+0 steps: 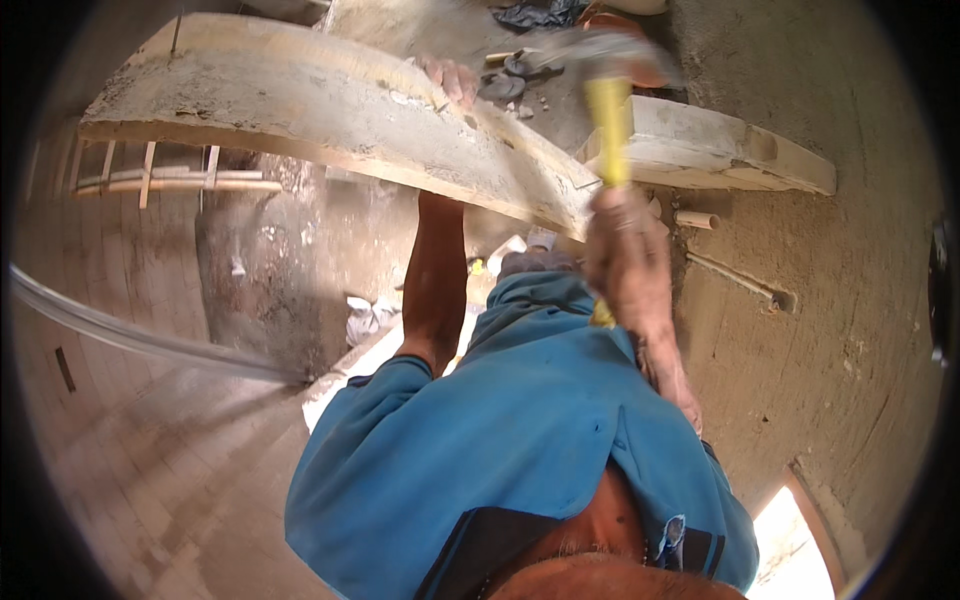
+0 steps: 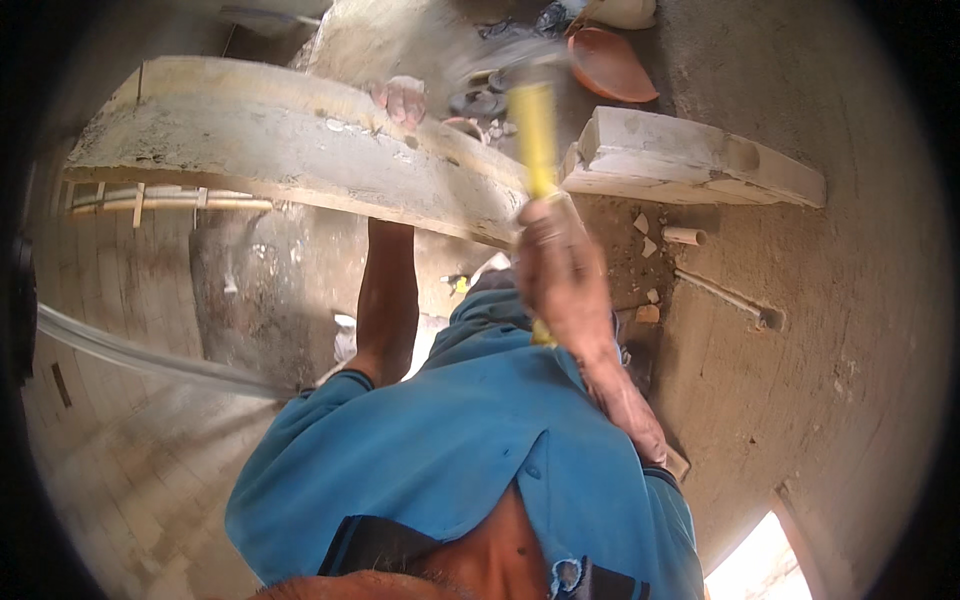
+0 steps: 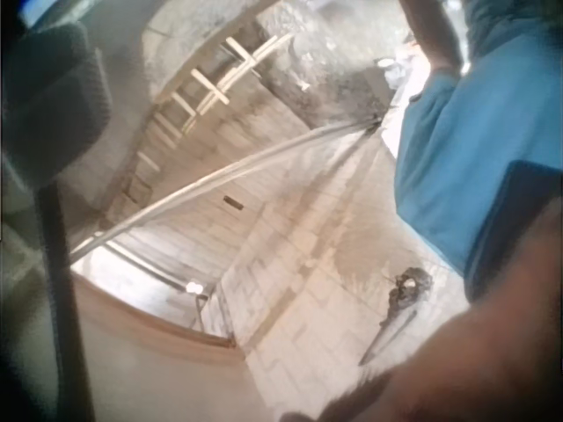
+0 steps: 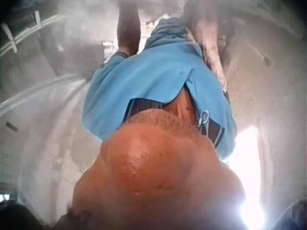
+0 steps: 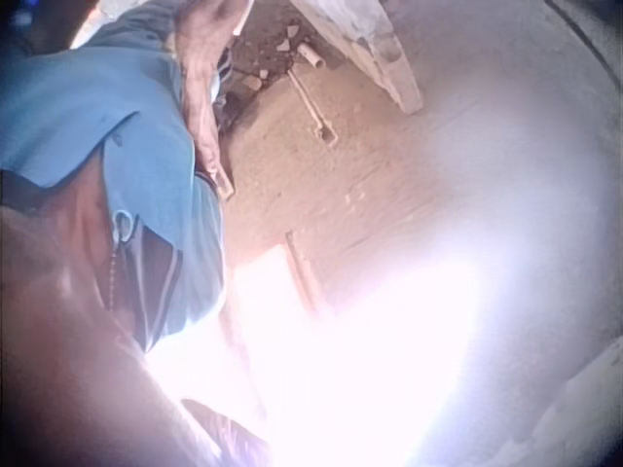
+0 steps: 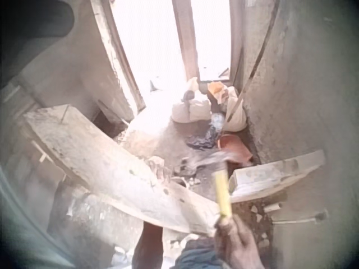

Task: The person measures a curved wall with a tape measure and marks it with a pen. They then pick up a curved wooden plank and a hammer, positioning the plank against the wall and hammering nails into it to secure it in place.

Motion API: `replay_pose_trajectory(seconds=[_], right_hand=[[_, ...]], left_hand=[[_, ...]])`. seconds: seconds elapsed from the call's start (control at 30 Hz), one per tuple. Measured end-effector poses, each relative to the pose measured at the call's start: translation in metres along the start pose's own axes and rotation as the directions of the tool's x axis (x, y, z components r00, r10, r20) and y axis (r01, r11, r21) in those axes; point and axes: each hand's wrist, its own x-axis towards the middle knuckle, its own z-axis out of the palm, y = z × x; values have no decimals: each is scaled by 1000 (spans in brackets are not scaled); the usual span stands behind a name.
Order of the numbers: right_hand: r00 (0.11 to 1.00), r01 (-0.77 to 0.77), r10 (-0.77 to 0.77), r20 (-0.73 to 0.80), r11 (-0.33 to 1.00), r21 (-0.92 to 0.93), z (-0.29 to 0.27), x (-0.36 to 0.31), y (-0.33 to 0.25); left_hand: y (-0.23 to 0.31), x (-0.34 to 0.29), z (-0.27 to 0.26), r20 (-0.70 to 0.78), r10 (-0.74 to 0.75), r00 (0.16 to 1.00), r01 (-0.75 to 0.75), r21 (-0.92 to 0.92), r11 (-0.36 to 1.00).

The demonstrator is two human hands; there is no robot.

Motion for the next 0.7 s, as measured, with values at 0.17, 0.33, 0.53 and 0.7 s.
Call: replay_pose_trajectory(seconds=[0.17,0.33,0.53,0.7], right_hand=[[999,23,-23,-23,1000,-6,10,0,9],[997,-69,71,13,988,-140,-3,-3,-9],[980,-26,83,182,956,-292,-1,4,4],[976,15,-88,-201,941,-339,-36,3,27]], left_hand=[[-3,0,26,-167,23,986,-14,54,998],[-7,-7,44,-254,31,967,-15,64,998],[-17,-9,67,-391,44,920,-20,65,998],[31,-52,4,-301,-64,951,29,-117,993]])
